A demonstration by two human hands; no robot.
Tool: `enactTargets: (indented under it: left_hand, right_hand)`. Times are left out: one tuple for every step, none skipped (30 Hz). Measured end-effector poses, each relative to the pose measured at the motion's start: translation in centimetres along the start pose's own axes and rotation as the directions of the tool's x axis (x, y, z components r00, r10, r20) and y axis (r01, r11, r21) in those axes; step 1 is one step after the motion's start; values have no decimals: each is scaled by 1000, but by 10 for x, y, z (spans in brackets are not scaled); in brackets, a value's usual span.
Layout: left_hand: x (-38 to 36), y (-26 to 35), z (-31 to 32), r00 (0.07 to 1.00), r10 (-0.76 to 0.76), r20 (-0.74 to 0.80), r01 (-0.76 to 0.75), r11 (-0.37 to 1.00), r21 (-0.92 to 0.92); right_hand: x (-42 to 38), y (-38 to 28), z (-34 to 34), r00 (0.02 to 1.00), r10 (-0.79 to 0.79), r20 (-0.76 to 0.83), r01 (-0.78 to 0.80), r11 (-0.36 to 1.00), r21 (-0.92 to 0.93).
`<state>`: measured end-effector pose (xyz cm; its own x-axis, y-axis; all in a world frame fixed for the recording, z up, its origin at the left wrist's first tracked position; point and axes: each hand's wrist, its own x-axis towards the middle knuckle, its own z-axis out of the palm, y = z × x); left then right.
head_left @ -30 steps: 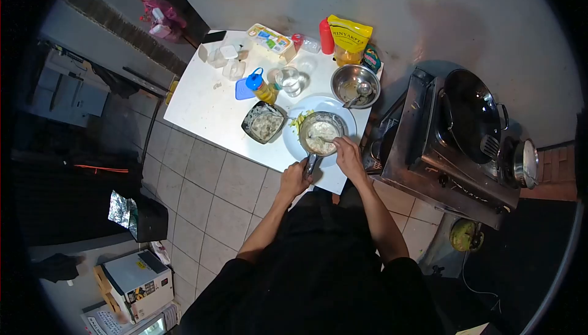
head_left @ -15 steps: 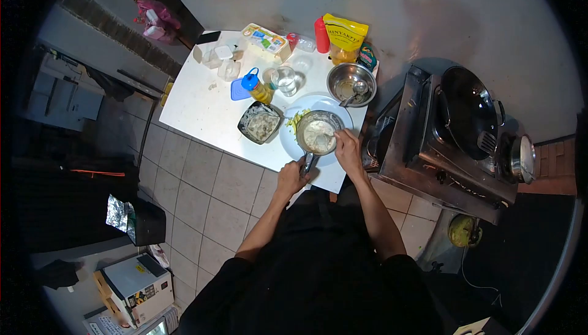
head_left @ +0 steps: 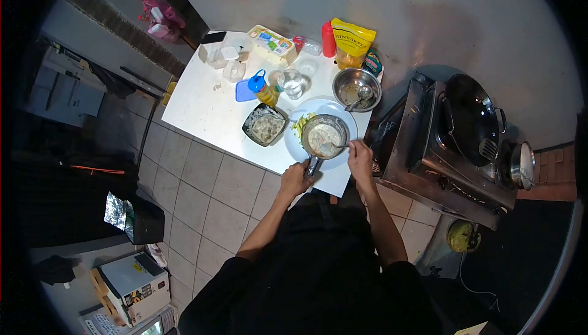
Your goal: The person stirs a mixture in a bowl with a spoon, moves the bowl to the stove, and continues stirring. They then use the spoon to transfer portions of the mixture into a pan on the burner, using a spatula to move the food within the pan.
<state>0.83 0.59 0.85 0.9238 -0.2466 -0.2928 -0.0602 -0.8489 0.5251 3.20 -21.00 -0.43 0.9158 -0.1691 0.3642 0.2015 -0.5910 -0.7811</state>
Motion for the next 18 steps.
enactTargets:
  left_hand:
    - [0,-1,0,1000,9,-11,-9,1000,-12]
    - [0,-2,1,1000,20,-21,-20,1000,-23]
    - [0,-2,1,1000,21,-21,-22,999,-25]
    - [1,-2,2,1000,13,-23,-14,999,-43]
    - [1,-2,2,1000,5,-24,-7,998,-61]
    - [1,-3,4,1000,8,-25,-9,998,-60]
    - [1,-5,5,999,14,-47,-17,997,-77]
    - [1,-7,7,997,19,-70,-25,995,-94]
    - [2,-7,7,997,20,-71,-27,995,-94]
    - [1,-8,7,996,17,-83,-24,996,-90]
    - [1,-8,7,995,13,-94,-21,996,-87]
    - [1,-7,5,995,12,-95,-21,996,-88]
    - [1,-5,3,995,6,-97,-15,996,-92]
    - [0,-4,1,995,1,-99,-10,995,-97]
    - [0,-5,3,995,0,-101,-10,995,-97]
    - [0,-6,5,993,3,-119,-17,994,-110]
    - [0,-6,6,991,7,-136,-24,992,-122]
    - [-1,-4,4,990,8,-138,-25,992,-120]
  right_hand:
    - [-2,3,-2,998,57,-16,-57,998,-11]
    - [-4,6,-3,998,54,-15,-55,998,-12]
    - [-6,6,-5,984,180,-14,-178,981,75]
    - [-6,6,-6,954,301,-3,-297,941,160]
    - [-5,6,-4,954,300,-5,-296,942,159]
    - [-7,7,2,920,392,-25,-367,881,297]
    - [-9,8,8,876,481,-32,-423,798,430]
    - [-11,11,14,877,480,-34,-421,799,431]
    - [-18,18,23,866,501,-5,-433,754,495]
    - [-23,18,29,854,519,26,-445,703,554]
    - [-29,19,34,817,573,61,-497,647,579]
    - [-32,15,33,818,572,62,-497,647,578]
    - [-34,12,32,860,510,-2,-490,829,270]
    - [-36,9,31,904,427,-37,-429,900,-74]
    - [-35,1,28,889,452,-78,-457,886,-75]
    - [-33,0,27,889,451,-77,-456,887,-74]
    - [-30,0,24,891,452,-38,-453,884,-118]
    - [-28,1,23,891,454,1,-448,880,-161]
